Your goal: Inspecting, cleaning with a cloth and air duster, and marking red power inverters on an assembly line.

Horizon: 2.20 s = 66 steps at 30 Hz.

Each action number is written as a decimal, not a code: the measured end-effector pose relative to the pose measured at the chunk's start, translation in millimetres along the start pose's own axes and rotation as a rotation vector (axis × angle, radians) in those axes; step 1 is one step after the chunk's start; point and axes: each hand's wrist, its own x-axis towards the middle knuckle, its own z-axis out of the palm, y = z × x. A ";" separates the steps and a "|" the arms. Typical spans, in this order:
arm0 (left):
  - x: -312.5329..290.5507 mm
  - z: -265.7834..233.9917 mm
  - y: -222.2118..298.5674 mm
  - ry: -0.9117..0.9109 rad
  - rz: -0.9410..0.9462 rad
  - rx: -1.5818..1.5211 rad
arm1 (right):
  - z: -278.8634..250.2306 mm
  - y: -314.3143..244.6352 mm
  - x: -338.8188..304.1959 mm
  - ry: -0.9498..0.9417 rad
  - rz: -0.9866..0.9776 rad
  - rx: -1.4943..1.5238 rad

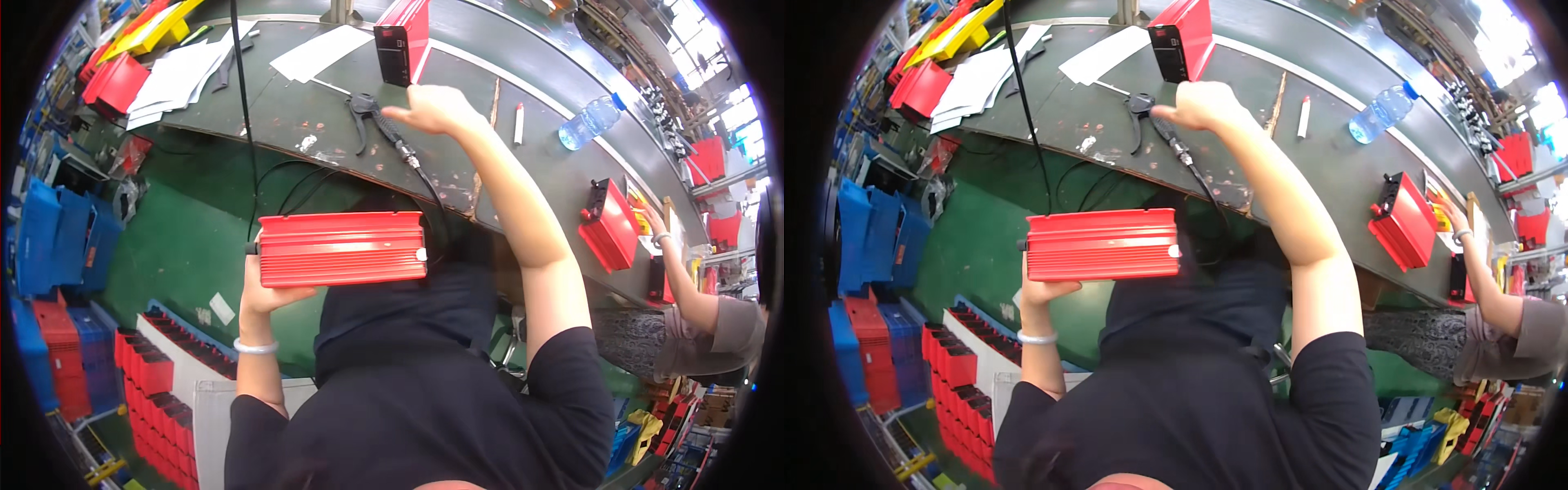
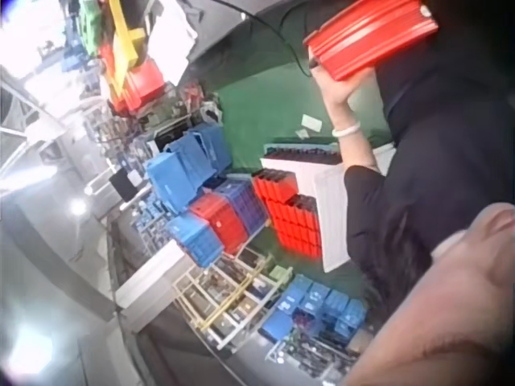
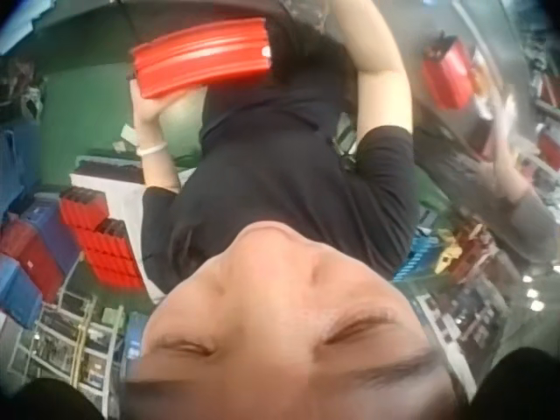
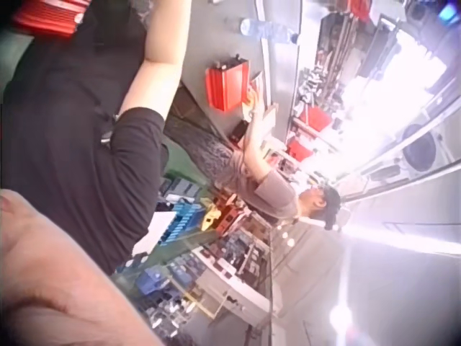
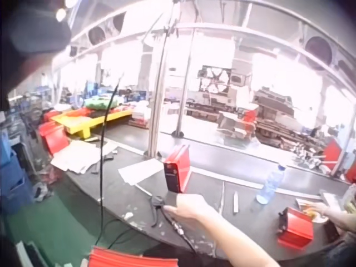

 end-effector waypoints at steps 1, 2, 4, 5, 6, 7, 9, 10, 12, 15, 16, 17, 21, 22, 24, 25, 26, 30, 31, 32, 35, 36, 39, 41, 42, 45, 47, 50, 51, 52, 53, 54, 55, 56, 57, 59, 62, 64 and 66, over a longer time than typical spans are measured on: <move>-12.0 -13.2 -4.3 0.001 -0.009 0.033 | 12.7 -8.7 8.1 -0.040 -0.019 0.029; -25.5 -20.4 -11.9 0.073 -0.003 0.003 | 23.5 -17.3 14.1 -0.078 -0.028 0.054; -41.4 -39.8 -14.2 0.043 0.034 0.170 | 45.9 -27.1 22.6 0.051 -0.039 0.097; -49.1 -43.0 -14.4 0.069 0.013 0.123 | 52.5 -28.9 28.4 0.097 -0.037 0.128; -52.3 -48.2 -14.1 0.044 0.025 0.114 | 59.0 -29.0 32.8 0.163 -0.040 0.130; -54.8 -52.3 -12.5 0.025 0.038 0.104 | 60.5 -30.7 36.4 0.161 -0.040 0.138; -59.9 -59.1 -19.1 0.052 0.075 0.178 | 62.8 -32.2 42.0 0.195 -0.044 0.177; -58.5 -57.3 -16.5 0.111 0.036 0.113 | 59.5 -35.7 40.4 0.170 -0.018 0.159; -55.7 -52.3 -7.2 0.188 -0.105 -0.012 | 47.5 -37.5 39.2 0.079 -0.025 0.117; -53.8 -51.3 -3.5 0.176 -0.145 0.029 | 47.9 -27.6 40.0 -0.001 -0.050 0.071; -52.4 -48.7 3.2 0.163 -0.182 0.022 | 49.7 -21.6 37.3 0.115 -0.077 0.193; -51.2 -44.3 6.4 0.179 -0.175 0.026 | 52.7 -16.9 35.5 0.229 -0.113 0.310; -63.2 -45.4 -1.7 0.215 -0.109 -0.004 | 50.0 -3.7 -25.1 0.097 -0.308 1.510; -57.4 -41.4 8.9 0.212 -0.041 0.049 | 47.9 -17.6 -57.4 0.162 -0.187 1.918; -52.1 -38.5 21.2 0.203 -0.031 0.124 | 50.4 -20.7 -98.5 0.040 -0.517 2.176; -55.4 -37.6 24.2 0.225 -0.013 0.176 | 54.2 -26.9 -116.2 -0.058 -0.535 2.220; -57.9 -41.1 22.5 0.229 0.028 0.306 | 58.1 -27.2 -132.2 -0.190 -0.520 2.137; -53.1 -36.5 36.9 0.263 -0.046 0.718 | 57.7 -57.6 -185.6 -0.583 -0.304 1.466; -54.6 -35.2 37.1 0.281 -0.055 0.865 | 59.5 -64.6 -188.8 -0.713 -0.357 1.299; -56.8 -35.8 33.7 0.307 -0.044 0.920 | 61.8 -72.9 -187.3 -0.717 -0.506 1.074; -70.1 -40.9 19.2 0.371 -0.046 1.129 | 60.7 -98.9 -183.9 -0.751 -0.494 0.751; -71.8 -39.1 17.9 0.377 -0.055 1.126 | 63.1 -102.0 -180.7 -0.726 -0.458 0.708; -86.5 -48.8 7.6 0.410 -0.100 1.108 | 81.5 -90.2 -157.4 -0.766 -0.193 0.714; -95.1 -50.2 8.1 0.462 -0.137 1.087 | 113.3 -69.3 -139.4 -0.731 -0.102 0.680; -95.9 -51.0 11.0 0.450 -0.138 1.092 | 122.7 -68.6 -136.0 -0.746 -0.107 0.676; -103.2 -50.9 14.8 0.437 -0.087 1.176 | 110.4 -93.5 -147.1 -0.829 -0.256 0.712; -106.1 -51.8 16.7 0.449 -0.121 1.163 | 102.9 -108.2 -150.8 -1.019 -0.227 0.835; -110.9 -54.2 18.8 0.450 -0.132 1.164 | 138.1 -93.8 -128.1 -0.825 -0.114 0.925; -112.1 -54.8 18.3 0.438 -0.110 1.176 | 142.9 -88.5 -123.2 -0.836 -0.139 0.849; -112.2 -57.0 15.6 0.445 -0.118 1.181 | 134.8 -96.4 -126.7 -0.903 -0.178 0.771; -114.6 -59.8 11.9 0.434 -0.115 1.196 | 130.8 -105.8 -139.3 -0.916 -0.271 0.886; -117.2 -62.3 7.7 0.422 -0.113 1.211 | 121.9 -114.2 -146.6 -0.970 -0.368 0.861; -119.0 -63.4 5.6 0.441 -0.119 1.214 | 103.5 -119.0 -149.5 -1.005 -0.396 0.864; -120.2 -62.3 6.4 0.440 -0.125 1.214 | 120.5 -114.0 -144.7 -1.026 -0.375 0.941; -121.1 -60.8 7.2 0.450 -0.133 1.207 | 121.8 -108.9 -135.8 -0.956 -0.289 0.906; -118.6 -59.9 7.4 0.466 -0.138 1.198 | 127.3 -106.6 -121.9 -0.921 -0.105 0.873; -118.8 -61.4 5.2 0.442 -0.084 1.214 | 106.5 -124.9 -146.1 -1.044 -0.395 0.773; -119.5 -61.4 5.4 0.433 -0.080 1.216 | 120.4 -120.2 -144.3 -1.027 -0.294 0.904; -117.0 -58.4 9.8 0.424 -0.059 1.214 | 157.7 -99.8 -121.7 -0.977 -0.037 0.925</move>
